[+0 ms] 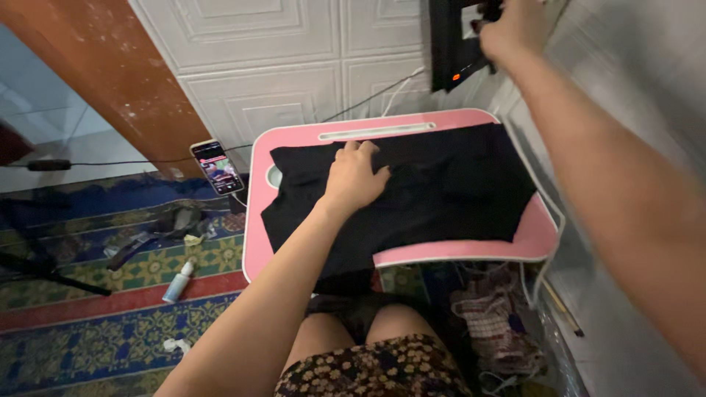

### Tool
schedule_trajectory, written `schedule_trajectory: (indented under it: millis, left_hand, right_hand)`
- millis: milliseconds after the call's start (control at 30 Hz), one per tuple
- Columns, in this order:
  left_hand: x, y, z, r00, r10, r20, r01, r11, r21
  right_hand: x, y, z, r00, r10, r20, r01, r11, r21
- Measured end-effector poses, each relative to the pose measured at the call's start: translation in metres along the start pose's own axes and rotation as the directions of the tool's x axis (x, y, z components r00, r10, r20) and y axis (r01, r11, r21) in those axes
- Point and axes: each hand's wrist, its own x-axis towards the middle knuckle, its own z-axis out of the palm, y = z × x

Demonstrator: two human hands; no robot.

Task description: The person irons a black garment on a small pink portable table by smoothing the fabric with their hands and pressing an iron over it.

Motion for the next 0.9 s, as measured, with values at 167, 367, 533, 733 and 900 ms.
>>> schedule_trajectory:
  millis: [167, 367, 533, 733, 900]
  left_hand:
    - [-0.011, -0.041, -0.023, 0.987, -0.162, 0.002, 0.161, 0.984, 0.075]
    - [-0.049, -0.09, -0.045, 0.971, -0.238, -0.003, 0.235, 0.96, 0.152]
    - [-0.07, -0.12, -0.053, 0.958, -0.286, -0.001, 0.283, 0.946, 0.156]
    - [-0.085, -0.125, -0.056, 0.961, -0.275, 0.011, 0.272, 0.956, 0.108]
    - [-0.088, -0.128, -0.055, 0.955, -0.293, 0.038, 0.286, 0.949, 0.133]
  right_hand:
    - [-0.004, -0.076, 0.065, 0.948, 0.297, 0.111, -0.316, 0.912, 0.261]
    - [-0.036, -0.168, 0.15, 0.762, 0.454, 0.462, -0.634, 0.375, 0.676]
    - [-0.071, -0.214, 0.202, 0.836, 0.41, 0.365, -0.549, 0.653, 0.522]
    - [-0.106, -0.249, 0.236, 0.783, 0.42, 0.458, -0.622, 0.515, 0.59]
    - [-0.134, -0.244, 0.254, 0.762, 0.316, 0.565, -0.647, 0.377, 0.663]
